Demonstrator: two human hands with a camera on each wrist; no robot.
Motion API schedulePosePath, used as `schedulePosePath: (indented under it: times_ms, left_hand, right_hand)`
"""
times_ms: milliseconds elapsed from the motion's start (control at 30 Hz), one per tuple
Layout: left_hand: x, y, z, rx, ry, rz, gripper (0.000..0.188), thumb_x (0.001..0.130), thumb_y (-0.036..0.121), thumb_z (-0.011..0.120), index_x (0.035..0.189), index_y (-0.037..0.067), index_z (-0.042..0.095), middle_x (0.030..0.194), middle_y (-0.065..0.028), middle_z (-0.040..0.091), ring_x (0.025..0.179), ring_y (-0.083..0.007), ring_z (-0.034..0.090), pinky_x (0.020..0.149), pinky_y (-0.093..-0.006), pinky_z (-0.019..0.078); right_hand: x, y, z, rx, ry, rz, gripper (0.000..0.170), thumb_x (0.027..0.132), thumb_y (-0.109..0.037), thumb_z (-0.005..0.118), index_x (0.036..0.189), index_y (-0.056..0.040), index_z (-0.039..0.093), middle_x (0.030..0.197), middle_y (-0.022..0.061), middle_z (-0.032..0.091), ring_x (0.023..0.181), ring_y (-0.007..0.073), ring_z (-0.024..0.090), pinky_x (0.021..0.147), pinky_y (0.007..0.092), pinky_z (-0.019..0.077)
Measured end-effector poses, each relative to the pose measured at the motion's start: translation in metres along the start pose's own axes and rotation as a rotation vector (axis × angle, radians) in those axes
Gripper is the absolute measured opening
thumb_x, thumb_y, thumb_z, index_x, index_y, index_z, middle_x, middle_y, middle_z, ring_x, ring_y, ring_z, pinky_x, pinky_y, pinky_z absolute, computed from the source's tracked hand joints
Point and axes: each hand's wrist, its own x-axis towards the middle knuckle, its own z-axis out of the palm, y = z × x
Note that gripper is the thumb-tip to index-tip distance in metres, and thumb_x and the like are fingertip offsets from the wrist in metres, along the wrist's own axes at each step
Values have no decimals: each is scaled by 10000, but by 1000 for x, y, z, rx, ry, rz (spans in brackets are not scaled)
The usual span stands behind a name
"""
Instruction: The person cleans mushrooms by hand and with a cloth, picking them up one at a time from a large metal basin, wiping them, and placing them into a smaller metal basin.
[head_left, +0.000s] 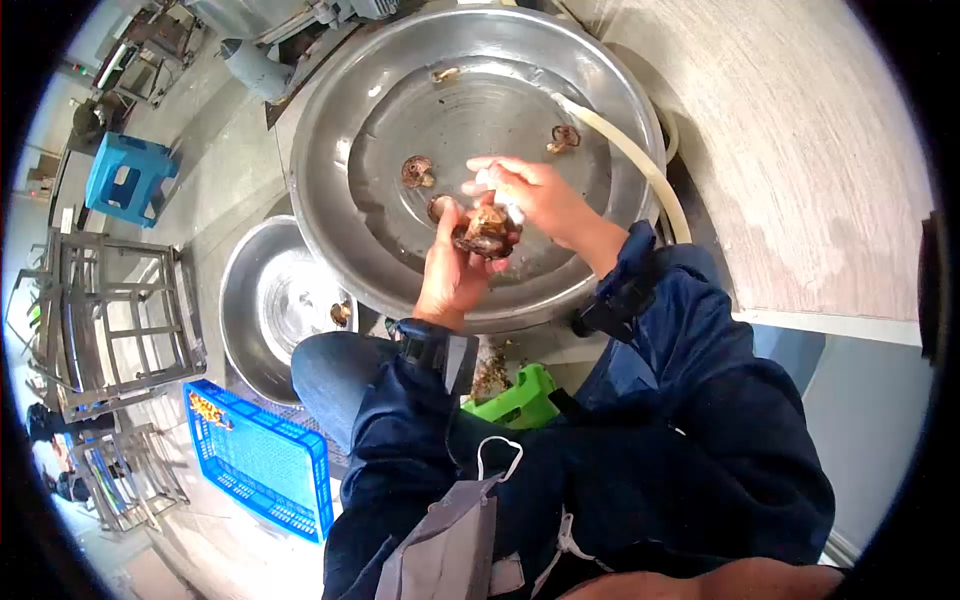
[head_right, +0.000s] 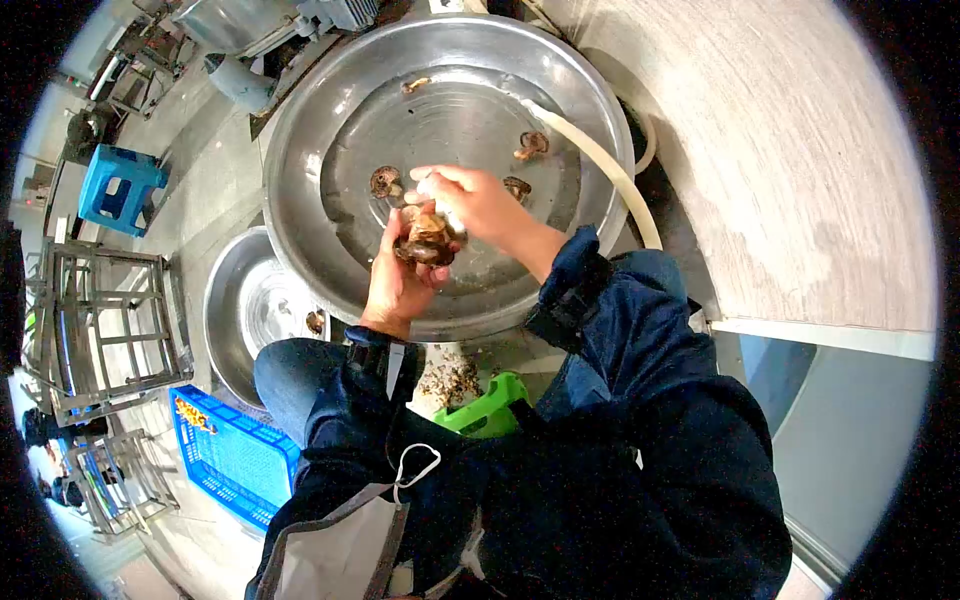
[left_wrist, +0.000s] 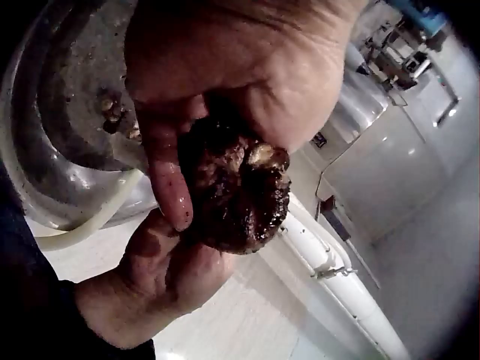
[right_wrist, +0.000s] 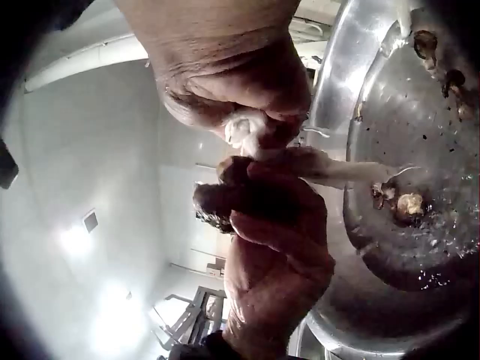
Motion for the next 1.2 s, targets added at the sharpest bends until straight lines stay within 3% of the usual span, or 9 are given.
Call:
schedulePosePath:
  times_ms: [200,433,600,700,833,900,1000,1100,1200]
  left_hand:
    - [6,-1,-1,178,215,109,475,989,554,428,1118,128,594,1003,-22,648,807,-173,629,532,-280,454]
    - [-5,1,8,106,47,36,595,985,634,366,1170,118,597,999,-25,658,829,-171,640,524,-283,452]
    - [-7,7,9,-79,-63,20,692,878,774,412,1119,160,619,946,-17,658,789,-180,644,534,-275,487]
    - [-4,5,11,-56,137,26,445,924,591,489,1021,175,613,835,-14,627,674,-163,596,447,-245,428]
    - [0,4,-2,-246,-212,-112,324,958,464,462,947,169,596,747,-34,547,569,-155,518,327,-228,330]
    - [1,3,1,-366,-187,-152,324,967,442,453,939,158,607,740,-44,536,566,-155,514,337,-228,361]
    - [8,1,-11,-489,-200,-164,366,965,447,430,980,136,622,721,-48,600,533,-162,525,349,-236,384]
    - [13,-13,-29,-358,-120,-45,366,966,441,430,966,126,618,745,-37,629,541,-146,548,340,-223,371]
    - [11,-13,-20,-465,-364,-207,416,983,504,431,960,134,619,760,-42,598,549,-129,538,307,-212,328]
  right_hand:
    - [1,9,6,-529,-191,-423,335,1026,-233,462,1271,-51,601,1200,91,675,1107,177,620,974,304,449]
    - [1,10,-1,-176,77,-82,318,1022,-229,467,1206,-26,628,1113,114,702,996,159,644,886,300,491]
    - [-2,-3,-1,9,-86,24,398,1052,-287,433,1372,-62,510,1241,111,637,1132,156,580,949,294,451]
    - [-10,0,18,-441,-121,-285,349,1046,-226,422,1298,-37,573,1208,79,657,1112,154,593,954,297,451]
    - [1,17,11,-175,37,-49,335,1041,-253,424,1254,-67,602,1068,64,699,987,153,630,853,299,500]
    - [5,15,4,77,-39,-7,364,1058,-260,412,1300,-34,564,1158,88,660,1074,145,603,935,289,469]
    - [-13,-18,24,-62,-127,-93,388,1060,-284,415,1333,-35,536,1209,91,633,1075,134,588,928,289,467]
    - [-3,11,24,-757,-179,-584,377,1062,-270,412,1324,-27,533,1176,84,621,1070,146,585,942,295,459]
    - [10,23,13,-110,-191,-190,348,1056,-257,428,1301,-42,552,1124,78,630,1045,142,585,934,294,462]
